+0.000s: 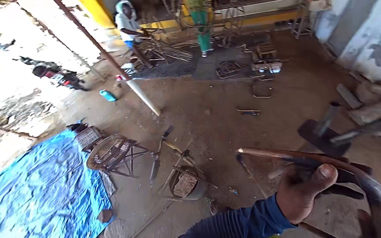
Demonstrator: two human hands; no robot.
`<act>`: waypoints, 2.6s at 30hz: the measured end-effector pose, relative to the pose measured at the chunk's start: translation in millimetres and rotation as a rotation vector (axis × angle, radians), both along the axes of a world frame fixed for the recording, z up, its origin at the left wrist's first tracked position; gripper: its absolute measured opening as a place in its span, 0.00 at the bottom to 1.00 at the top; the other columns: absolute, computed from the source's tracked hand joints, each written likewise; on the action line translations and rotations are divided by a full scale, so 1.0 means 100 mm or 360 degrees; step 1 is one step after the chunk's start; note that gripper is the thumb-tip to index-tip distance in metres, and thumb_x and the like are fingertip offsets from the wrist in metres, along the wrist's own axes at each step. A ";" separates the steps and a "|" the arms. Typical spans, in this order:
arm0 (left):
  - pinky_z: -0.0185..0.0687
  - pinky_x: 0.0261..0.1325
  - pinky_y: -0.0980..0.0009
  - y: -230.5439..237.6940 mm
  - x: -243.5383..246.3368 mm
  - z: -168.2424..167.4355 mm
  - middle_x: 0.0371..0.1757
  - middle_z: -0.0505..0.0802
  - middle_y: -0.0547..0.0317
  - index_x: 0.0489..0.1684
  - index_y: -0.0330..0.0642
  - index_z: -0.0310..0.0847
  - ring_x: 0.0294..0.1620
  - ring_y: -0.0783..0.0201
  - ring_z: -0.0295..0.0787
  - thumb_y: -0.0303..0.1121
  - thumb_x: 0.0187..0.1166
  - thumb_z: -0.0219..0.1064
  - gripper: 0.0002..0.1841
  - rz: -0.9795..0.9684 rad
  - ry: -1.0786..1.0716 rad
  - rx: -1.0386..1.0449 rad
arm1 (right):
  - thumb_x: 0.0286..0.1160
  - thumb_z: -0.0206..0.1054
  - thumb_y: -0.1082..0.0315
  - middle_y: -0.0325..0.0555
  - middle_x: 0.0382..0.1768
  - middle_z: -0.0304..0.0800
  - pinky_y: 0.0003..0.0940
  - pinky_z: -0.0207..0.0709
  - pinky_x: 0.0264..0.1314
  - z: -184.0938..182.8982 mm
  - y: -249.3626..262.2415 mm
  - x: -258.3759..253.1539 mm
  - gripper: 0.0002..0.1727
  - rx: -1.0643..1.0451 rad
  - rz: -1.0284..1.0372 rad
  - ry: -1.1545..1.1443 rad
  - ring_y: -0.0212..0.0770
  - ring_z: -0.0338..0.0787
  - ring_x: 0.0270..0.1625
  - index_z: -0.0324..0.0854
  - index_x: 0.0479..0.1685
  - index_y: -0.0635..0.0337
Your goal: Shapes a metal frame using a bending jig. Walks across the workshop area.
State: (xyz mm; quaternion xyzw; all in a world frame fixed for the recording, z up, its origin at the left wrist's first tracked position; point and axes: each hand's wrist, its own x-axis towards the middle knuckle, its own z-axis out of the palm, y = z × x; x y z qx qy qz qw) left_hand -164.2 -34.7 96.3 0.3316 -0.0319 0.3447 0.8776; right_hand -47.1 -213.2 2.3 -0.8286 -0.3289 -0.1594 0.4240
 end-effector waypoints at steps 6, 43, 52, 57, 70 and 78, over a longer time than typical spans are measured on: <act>0.89 0.68 0.54 1.34 -1.29 -0.52 0.64 0.93 0.47 0.75 0.31 0.77 0.64 0.54 0.92 0.45 0.89 0.61 0.26 0.0797 0.0700 0.0902 | 0.75 0.74 0.53 0.48 0.29 0.89 0.36 0.86 0.34 -0.33 2.10 -0.98 0.24 0.0215 0.0482 0.0484 0.34 0.88 0.28 0.84 0.48 0.71; 0.83 0.62 0.42 3.90 -3.79 -2.35 0.52 0.95 0.40 0.48 0.34 0.91 0.58 0.44 0.93 0.60 0.93 0.35 0.41 0.1078 0.3373 -0.0155 | 0.78 0.72 0.47 0.54 0.44 0.90 0.51 0.79 0.57 -1.36 5.16 -2.99 0.25 -0.0934 0.0721 0.1720 0.50 0.89 0.48 0.85 0.55 0.63; 0.84 0.53 0.40 3.78 -3.87 -2.58 0.41 0.94 0.40 0.48 0.35 0.88 0.44 0.43 0.93 0.61 0.91 0.46 0.36 0.1462 0.3053 -0.0174 | 0.78 0.75 0.54 0.53 0.40 0.86 0.47 0.78 0.50 -1.32 5.11 -2.93 0.22 -0.0769 0.0721 0.1887 0.47 0.84 0.42 0.82 0.53 0.67; 0.88 0.38 0.49 3.56 -3.73 -2.63 0.30 0.92 0.48 0.50 0.34 0.87 0.26 0.54 0.89 0.50 0.87 0.65 0.23 0.1896 0.2734 -0.0134 | 0.78 0.75 0.54 0.49 0.36 0.82 0.42 0.75 0.41 -1.32 4.84 -2.82 0.21 -0.0732 0.0596 0.1983 0.42 0.79 0.34 0.82 0.53 0.65; 0.89 0.37 0.49 3.58 -3.73 -2.64 0.31 0.94 0.48 0.48 0.35 0.90 0.27 0.54 0.91 0.47 0.82 0.72 0.20 0.1928 0.2765 -0.0111 | 0.75 0.76 0.51 0.50 0.36 0.82 0.42 0.75 0.37 -1.55 4.98 -2.86 0.24 -0.0643 0.0629 0.1951 0.43 0.80 0.33 0.82 0.55 0.64; 0.90 0.37 0.51 3.59 -3.75 -2.55 0.27 0.94 0.52 0.46 0.36 0.90 0.24 0.57 0.91 0.44 0.83 0.72 0.17 0.1834 0.2742 -0.0071 | 0.75 0.75 0.48 0.51 0.39 0.85 0.47 0.78 0.45 -1.52 5.14 -2.99 0.25 -0.0745 0.0658 0.1897 0.46 0.84 0.39 0.83 0.54 0.62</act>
